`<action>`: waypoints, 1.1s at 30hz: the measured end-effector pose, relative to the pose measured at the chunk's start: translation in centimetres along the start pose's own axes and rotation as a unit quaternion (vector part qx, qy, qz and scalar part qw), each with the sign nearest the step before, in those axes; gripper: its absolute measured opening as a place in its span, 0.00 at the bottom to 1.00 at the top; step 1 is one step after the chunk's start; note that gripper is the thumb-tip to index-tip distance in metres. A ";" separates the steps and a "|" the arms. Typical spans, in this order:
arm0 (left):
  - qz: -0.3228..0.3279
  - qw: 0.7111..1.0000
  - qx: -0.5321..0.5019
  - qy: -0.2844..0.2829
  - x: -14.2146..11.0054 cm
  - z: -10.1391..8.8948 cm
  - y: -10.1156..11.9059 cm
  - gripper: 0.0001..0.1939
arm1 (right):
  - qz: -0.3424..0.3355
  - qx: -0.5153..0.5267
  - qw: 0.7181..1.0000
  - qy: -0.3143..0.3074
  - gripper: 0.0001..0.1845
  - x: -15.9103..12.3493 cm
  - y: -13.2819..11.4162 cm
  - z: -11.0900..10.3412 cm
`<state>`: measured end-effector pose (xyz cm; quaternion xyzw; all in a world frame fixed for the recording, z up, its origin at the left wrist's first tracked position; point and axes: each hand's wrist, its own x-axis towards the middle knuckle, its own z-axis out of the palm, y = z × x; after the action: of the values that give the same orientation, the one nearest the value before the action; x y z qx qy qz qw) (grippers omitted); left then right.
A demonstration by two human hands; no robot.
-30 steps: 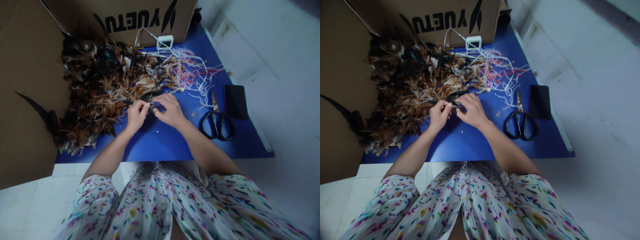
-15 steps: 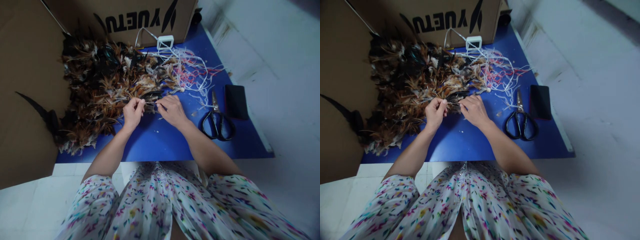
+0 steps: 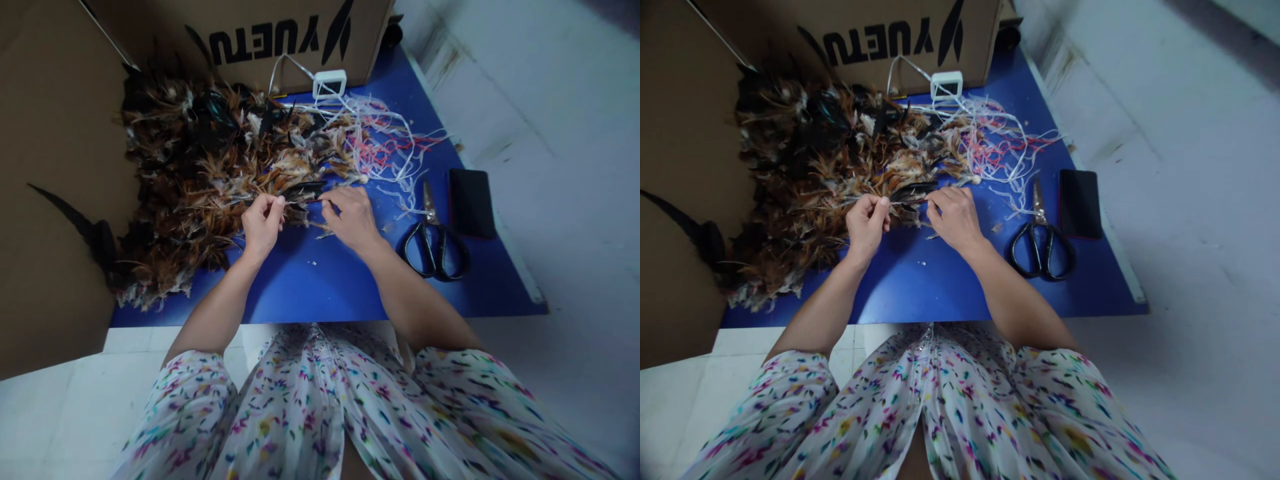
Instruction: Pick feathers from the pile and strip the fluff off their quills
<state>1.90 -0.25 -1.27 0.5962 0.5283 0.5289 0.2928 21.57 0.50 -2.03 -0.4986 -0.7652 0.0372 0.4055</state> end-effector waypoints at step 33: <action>-0.079 0.977 -0.112 -0.165 -0.7 1.0 0.2 0.16 | 0.021 0.089 0.996 -0.012 0.09 0.0 -0.9 -0.3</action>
<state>2.97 -0.75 -1.58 0.5951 0.4552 0.4543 0.4819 21.10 -0.10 -1.44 -0.4760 -0.7531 0.1194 0.4383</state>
